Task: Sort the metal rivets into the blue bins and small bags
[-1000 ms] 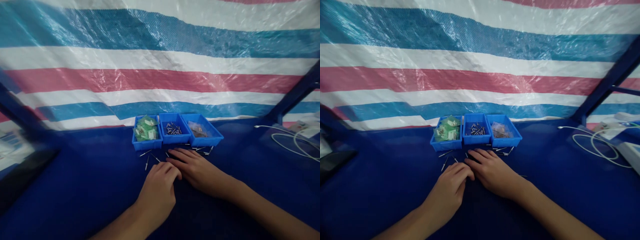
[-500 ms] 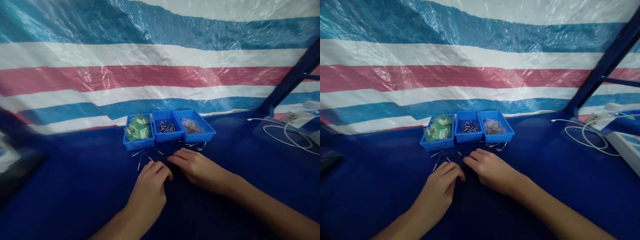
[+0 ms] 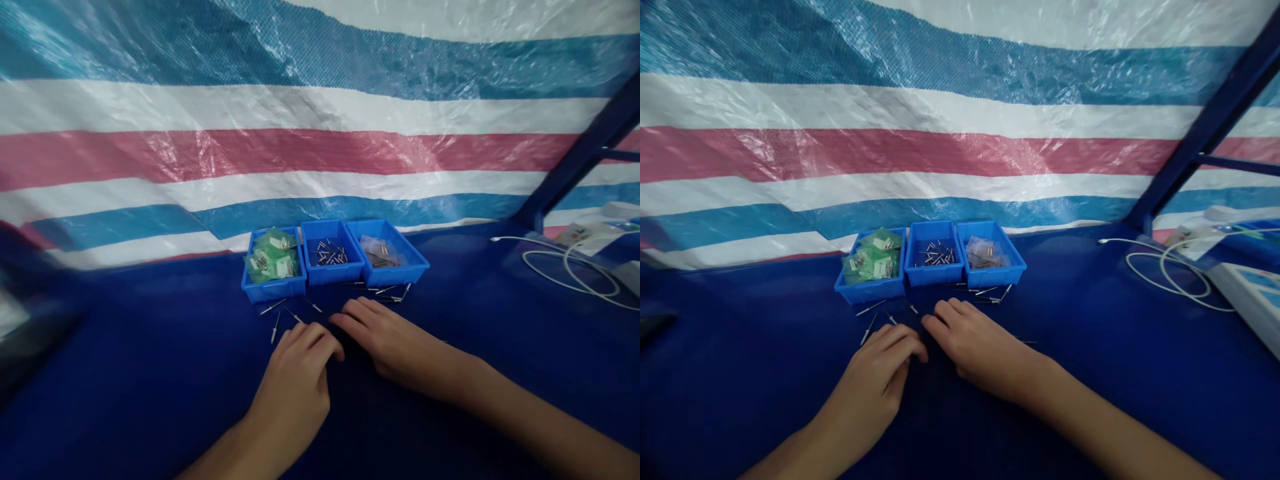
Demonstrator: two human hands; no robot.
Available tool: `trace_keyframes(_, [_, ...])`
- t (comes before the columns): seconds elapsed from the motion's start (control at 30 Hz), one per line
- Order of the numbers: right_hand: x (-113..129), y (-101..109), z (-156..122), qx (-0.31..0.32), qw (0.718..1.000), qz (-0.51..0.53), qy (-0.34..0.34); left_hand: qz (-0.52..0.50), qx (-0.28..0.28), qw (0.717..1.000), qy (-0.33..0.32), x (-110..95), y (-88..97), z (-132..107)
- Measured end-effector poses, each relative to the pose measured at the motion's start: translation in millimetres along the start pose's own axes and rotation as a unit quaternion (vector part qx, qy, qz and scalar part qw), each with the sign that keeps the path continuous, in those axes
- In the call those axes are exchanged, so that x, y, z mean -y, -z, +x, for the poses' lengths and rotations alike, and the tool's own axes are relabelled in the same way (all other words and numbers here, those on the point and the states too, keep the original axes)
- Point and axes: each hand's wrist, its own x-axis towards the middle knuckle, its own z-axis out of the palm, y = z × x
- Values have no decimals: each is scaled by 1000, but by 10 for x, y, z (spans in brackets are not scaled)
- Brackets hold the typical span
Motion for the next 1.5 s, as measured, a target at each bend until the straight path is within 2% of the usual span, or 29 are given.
trace_keyframes(0.1, [3, 23, 1, 3, 1000, 6, -5, -1, 3, 1000, 8, -6, 4, 12])
trace_keyframes(0.23, [-1, 48, 4, -23, 999, 32, -13, -2, 12, 1000, 15, -21, 12, 19])
trace_keyframes(0.4, [50, 67, -4, -60, 996, 66, 15, 4, 23, 999, 27, -41, 26, 27])
trace_keyframes(0.63, [103, 55, 32, -6, 998, 68, 14, 16, 23, 1000, 12, -21, 17, 37])
trace_keyframes(0.9, [102, 56, 33, -14, 997, 74, 6, 10, 2, 1000, -12, 4, -4, 17])
trace_keyframes(1.13, [106, 60, 32, -2, 995, 97, -15, -10, -14, 1000, 13, 9, -7, 0])
trace_keyframes(1.5, [117, 78, 43, 4, 995, 102, -24, 10, -7, 1000, 3, 18, -25, 5])
